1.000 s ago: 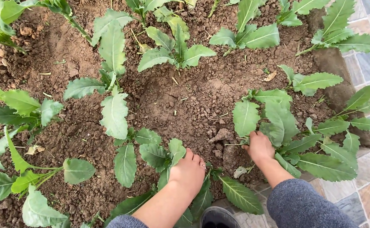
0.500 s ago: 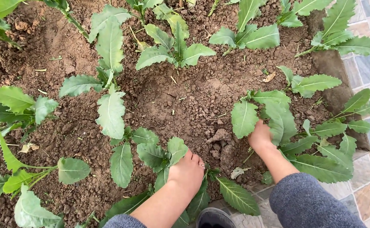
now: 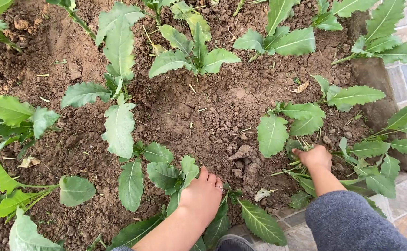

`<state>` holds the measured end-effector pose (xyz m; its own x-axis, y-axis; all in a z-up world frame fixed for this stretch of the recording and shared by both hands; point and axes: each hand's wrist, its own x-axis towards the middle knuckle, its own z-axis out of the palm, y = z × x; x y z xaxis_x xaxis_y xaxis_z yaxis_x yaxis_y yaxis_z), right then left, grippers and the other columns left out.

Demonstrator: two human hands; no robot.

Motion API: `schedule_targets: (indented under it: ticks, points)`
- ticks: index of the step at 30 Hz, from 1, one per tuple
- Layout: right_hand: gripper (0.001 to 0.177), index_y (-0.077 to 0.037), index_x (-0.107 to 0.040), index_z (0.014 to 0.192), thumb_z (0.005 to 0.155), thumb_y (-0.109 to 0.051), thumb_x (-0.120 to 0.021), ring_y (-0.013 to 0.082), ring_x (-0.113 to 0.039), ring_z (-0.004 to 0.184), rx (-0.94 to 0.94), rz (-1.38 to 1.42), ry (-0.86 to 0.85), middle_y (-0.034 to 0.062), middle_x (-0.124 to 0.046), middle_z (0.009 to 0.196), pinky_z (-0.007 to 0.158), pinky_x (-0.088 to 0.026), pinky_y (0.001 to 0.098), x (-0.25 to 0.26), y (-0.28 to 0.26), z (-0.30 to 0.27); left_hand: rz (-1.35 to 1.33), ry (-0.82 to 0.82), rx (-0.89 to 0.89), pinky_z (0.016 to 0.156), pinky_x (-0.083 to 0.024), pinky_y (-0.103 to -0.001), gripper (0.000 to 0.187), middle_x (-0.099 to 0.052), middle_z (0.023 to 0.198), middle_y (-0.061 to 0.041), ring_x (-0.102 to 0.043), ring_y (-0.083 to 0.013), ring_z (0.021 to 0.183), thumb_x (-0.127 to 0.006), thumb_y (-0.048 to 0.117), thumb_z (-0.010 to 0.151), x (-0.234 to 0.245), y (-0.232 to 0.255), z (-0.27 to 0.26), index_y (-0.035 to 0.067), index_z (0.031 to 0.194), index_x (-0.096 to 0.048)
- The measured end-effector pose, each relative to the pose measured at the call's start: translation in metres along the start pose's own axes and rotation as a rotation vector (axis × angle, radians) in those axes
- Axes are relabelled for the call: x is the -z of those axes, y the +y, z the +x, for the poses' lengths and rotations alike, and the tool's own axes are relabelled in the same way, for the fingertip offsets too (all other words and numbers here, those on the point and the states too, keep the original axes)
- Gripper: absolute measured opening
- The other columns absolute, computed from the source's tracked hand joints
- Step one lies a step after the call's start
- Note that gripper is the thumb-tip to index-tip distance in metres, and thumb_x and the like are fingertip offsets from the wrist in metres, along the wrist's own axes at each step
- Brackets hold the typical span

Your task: The person removes small weeds by hand from between rows of young leafy green plants in a garden bed. After clearing several weeds, the person uses a small hand hoe to loosen the soil and remove additional weeds around the base of the plants.

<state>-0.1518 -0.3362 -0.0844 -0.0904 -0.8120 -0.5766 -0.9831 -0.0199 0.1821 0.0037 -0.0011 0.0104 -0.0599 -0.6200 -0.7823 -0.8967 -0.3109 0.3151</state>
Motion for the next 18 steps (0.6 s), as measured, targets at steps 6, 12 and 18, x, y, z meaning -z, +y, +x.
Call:
schedule_targets:
  ticks: [6,12,18]
  points:
    - [0.103,0.003,-0.052,0.144,0.079,-0.072,-0.076,0.0290,-0.064,0.102,-0.131,-0.052,-0.043,0.0215,-0.067,0.127,0.071,-0.058,0.0379,-0.013,-0.001,0.021,-0.042,-0.060,-0.001,0.095,-0.057,-0.046,0.068,-0.026,0.162,-0.028,-0.012,-0.0490,0.154,-0.049,0.008,0.105,0.007,-0.001,-0.006,0.001,0.165,-0.018]
    - [0.109,0.004,-0.048,0.147,0.073,-0.066,-0.086,0.0252,-0.064,0.090,-0.237,0.118,0.000,0.0225,-0.059,0.138,0.067,-0.057,0.0422,-0.025,-0.009,0.038,0.051,-0.045,-0.026,0.096,-0.056,-0.047,0.065,-0.030,0.160,-0.029,-0.015,-0.0527,0.152,-0.045,0.014,0.107,0.005,-0.003,-0.006,-0.002,0.164,-0.019]
    - [0.086,0.006,-0.057,0.140,0.081,-0.047,-0.090,0.0193,-0.057,0.072,-0.279,0.204,0.000,0.0206,-0.060,0.133,0.063,-0.055,0.0365,-0.021,-0.007,0.028,0.001,-0.030,-0.009,0.096,-0.055,-0.048,0.064,-0.032,0.158,-0.027,-0.015,-0.0506,0.153,-0.047,0.015,0.106,-0.004,-0.001,0.002,0.001,0.163,-0.022]
